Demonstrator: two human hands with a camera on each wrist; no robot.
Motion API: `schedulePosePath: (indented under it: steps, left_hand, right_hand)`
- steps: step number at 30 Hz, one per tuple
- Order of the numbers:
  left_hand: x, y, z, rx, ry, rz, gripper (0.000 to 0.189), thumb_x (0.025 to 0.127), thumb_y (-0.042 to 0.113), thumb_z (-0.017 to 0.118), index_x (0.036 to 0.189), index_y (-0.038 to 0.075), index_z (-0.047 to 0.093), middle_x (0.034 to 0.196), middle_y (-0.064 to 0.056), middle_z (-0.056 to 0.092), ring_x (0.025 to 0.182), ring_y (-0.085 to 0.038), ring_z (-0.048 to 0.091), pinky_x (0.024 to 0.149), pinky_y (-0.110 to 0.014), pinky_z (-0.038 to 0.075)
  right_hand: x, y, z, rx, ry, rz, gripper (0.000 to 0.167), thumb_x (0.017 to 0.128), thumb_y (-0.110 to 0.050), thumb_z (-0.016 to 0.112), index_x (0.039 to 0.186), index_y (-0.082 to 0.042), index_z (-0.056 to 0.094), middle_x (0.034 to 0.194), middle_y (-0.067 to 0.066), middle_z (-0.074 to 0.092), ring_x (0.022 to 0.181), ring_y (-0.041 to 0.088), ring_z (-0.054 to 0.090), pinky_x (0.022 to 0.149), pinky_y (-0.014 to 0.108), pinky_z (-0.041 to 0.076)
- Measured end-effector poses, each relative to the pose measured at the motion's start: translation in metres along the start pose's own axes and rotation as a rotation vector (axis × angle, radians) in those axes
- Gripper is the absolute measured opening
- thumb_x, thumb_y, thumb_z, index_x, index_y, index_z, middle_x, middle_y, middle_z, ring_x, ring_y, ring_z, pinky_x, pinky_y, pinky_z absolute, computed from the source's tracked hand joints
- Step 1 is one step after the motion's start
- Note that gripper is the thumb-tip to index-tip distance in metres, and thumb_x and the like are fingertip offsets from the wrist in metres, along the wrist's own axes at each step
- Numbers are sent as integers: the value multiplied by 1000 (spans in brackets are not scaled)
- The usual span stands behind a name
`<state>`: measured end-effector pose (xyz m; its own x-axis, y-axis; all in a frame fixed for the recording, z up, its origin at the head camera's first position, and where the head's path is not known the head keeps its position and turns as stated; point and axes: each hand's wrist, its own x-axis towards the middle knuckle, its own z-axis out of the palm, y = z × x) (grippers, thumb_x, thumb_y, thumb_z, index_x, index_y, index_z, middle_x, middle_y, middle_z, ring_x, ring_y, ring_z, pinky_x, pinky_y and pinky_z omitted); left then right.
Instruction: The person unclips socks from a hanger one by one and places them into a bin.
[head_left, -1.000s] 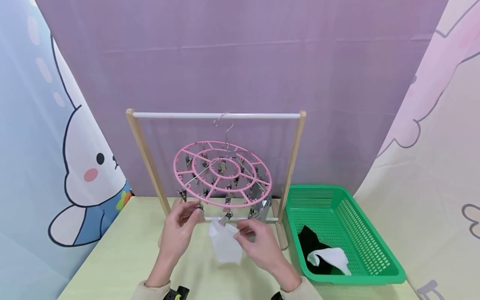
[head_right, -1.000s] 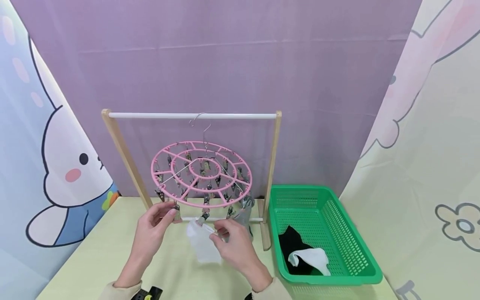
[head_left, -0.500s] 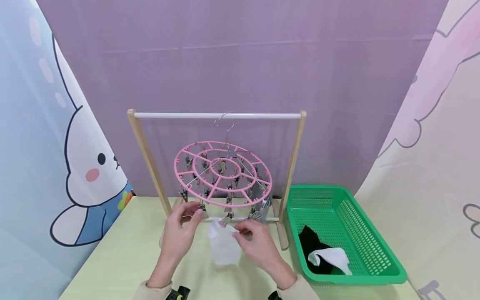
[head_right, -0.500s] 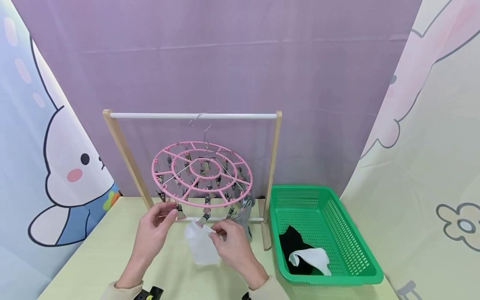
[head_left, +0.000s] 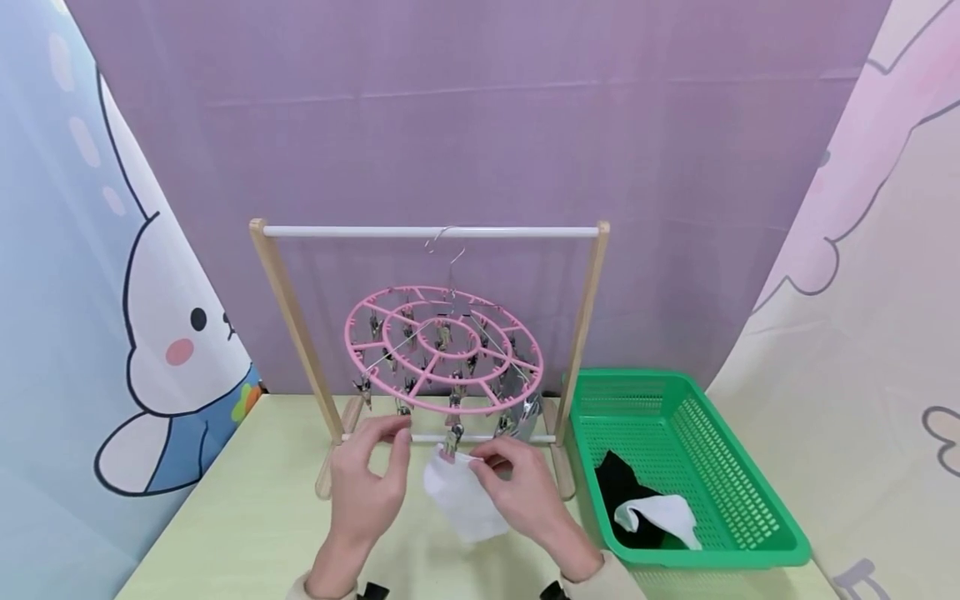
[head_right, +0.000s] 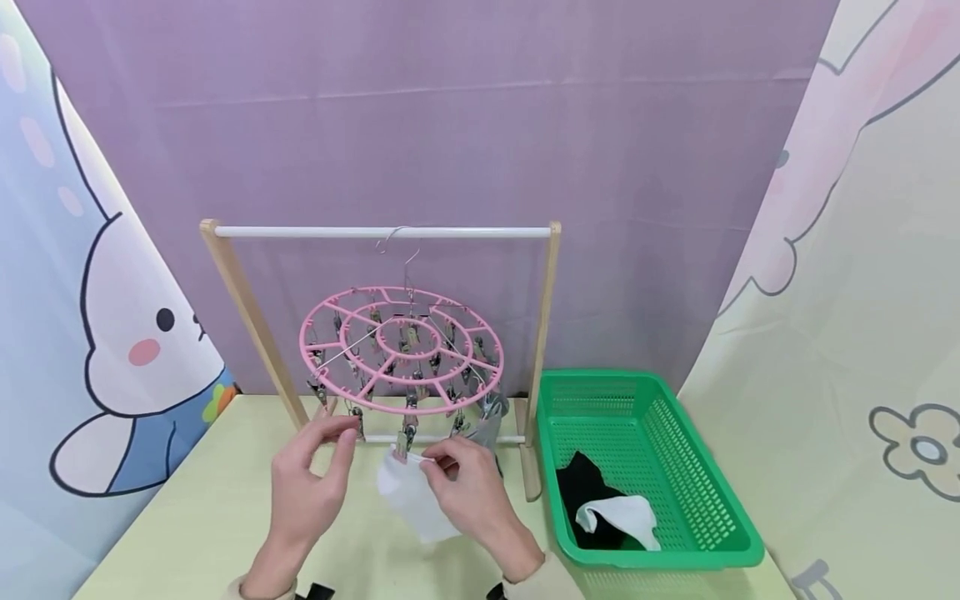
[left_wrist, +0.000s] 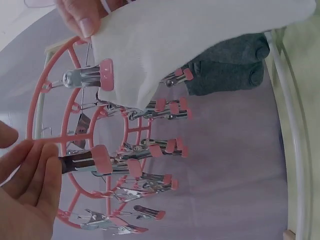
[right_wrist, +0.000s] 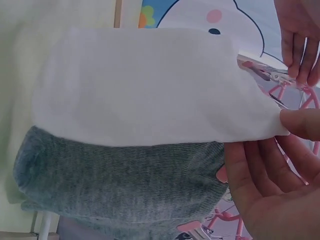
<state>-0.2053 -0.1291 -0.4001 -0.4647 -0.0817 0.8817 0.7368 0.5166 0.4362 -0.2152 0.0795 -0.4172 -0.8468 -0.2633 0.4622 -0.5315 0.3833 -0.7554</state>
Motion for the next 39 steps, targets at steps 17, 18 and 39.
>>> schedulePosePath:
  steps: [17, 18, 39]
  left_hand:
    - [9, 10, 16, -90, -578, -453, 42, 104, 25, 60, 140, 4, 58, 126, -8, 68, 109, -24, 67, 96, -46, 54]
    - [10, 9, 17, -102, -592, -473, 42, 104, 24, 60, 140, 4, 58, 124, -7, 68, 107, -22, 67, 95, -44, 54]
    - [8, 8, 20, -181, -499, -538, 14, 96, 9, 70, 109, 4, 68, 92, -1, 64, 85, -17, 62, 78, -30, 56]
  right_hand:
    - [1, -11, -10, 12, -13, -10, 8, 95, -6, 70, 101, -8, 76, 95, -2, 71, 83, 13, 66, 75, 26, 58]
    - [1, -11, -10, 11, -16, -5, 8, 95, -7, 70, 102, -8, 75, 95, -2, 71, 83, 13, 66, 75, 26, 58]
    - [0, -8, -10, 25, -92, 85, 8, 94, -13, 73, 102, -9, 75, 92, -4, 70, 81, 11, 64, 72, 25, 56]
